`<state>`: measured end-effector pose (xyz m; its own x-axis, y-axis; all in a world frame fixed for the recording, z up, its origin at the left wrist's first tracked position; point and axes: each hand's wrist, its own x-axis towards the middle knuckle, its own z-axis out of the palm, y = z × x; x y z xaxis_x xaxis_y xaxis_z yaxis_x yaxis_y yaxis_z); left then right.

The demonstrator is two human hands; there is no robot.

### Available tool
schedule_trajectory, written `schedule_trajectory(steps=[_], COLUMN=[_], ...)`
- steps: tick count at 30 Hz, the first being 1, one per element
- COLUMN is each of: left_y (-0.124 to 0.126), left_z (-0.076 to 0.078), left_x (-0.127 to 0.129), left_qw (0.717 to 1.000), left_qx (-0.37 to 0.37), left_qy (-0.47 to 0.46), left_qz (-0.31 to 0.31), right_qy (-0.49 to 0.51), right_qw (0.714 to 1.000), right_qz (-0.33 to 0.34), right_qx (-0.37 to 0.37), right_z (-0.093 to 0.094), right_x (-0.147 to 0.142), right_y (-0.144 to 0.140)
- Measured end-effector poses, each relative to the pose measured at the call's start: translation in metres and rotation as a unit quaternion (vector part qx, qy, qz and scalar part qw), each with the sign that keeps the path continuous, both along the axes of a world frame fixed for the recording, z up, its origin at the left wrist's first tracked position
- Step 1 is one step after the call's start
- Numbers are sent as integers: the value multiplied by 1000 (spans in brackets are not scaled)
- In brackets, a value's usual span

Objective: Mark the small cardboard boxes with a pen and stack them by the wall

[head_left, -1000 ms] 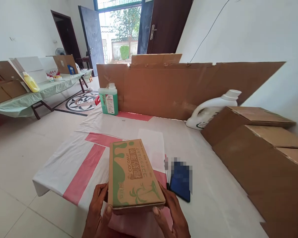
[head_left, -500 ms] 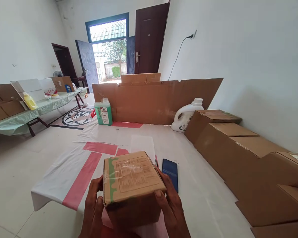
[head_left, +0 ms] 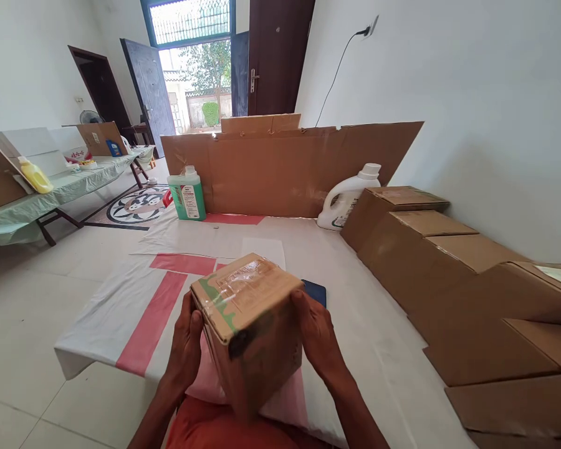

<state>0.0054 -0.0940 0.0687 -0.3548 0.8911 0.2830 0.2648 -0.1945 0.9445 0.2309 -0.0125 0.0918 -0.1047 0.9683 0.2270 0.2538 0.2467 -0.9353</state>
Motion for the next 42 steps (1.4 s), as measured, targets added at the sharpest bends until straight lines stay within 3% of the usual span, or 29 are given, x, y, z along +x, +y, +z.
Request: schedule_trajectory(steps=[5,9,12,16,19,24,27,29,32,36,40,42], left_y=[6,5,10,25,35,44,47,46,44,45,55,61], left_z=[10,1,-14,-32,-34,-14,-3,0,-1,-8,-15,-20], left_x=[-10,-19,-32,-43,-41,-26,-17,-13,-9,-12,-19,-23], left_qw=[997,993,985,984,987,988,988,989,987,985,984,984], left_qx=[-49,-65,-125,-174,-159,-129,-118,-115,-121,-120,-114,-108], left_qy=[31,13,4,-5,-13,-11,-13,-18,-34,-50,-66,-76], left_qz=[57,98,118,48,-22,-78,-95,-94,-96,-109,-116,-116], right_qy=[-38,-46,-86,-132,-160,-151,-137,-110,-31,-43,-107,-120], right_qw=[995,994,990,984,975,984,986,983,983,988,990,987], right_qz=[71,89,103,97,102,7,77,130,147,146,74,73], right_qx=[-61,-50,-44,-66,-116,-90,-48,-63,-103,-27,53,76], right_z=[16,4,-14,-43,-52,-23,0,8,10,8,14,21], right_x=[-23,-35,-35,-24,-14,-13,-21,-20,-8,0,-24,-41], right_y=[43,46,32,8,0,17,32,37,33,21,20,23])
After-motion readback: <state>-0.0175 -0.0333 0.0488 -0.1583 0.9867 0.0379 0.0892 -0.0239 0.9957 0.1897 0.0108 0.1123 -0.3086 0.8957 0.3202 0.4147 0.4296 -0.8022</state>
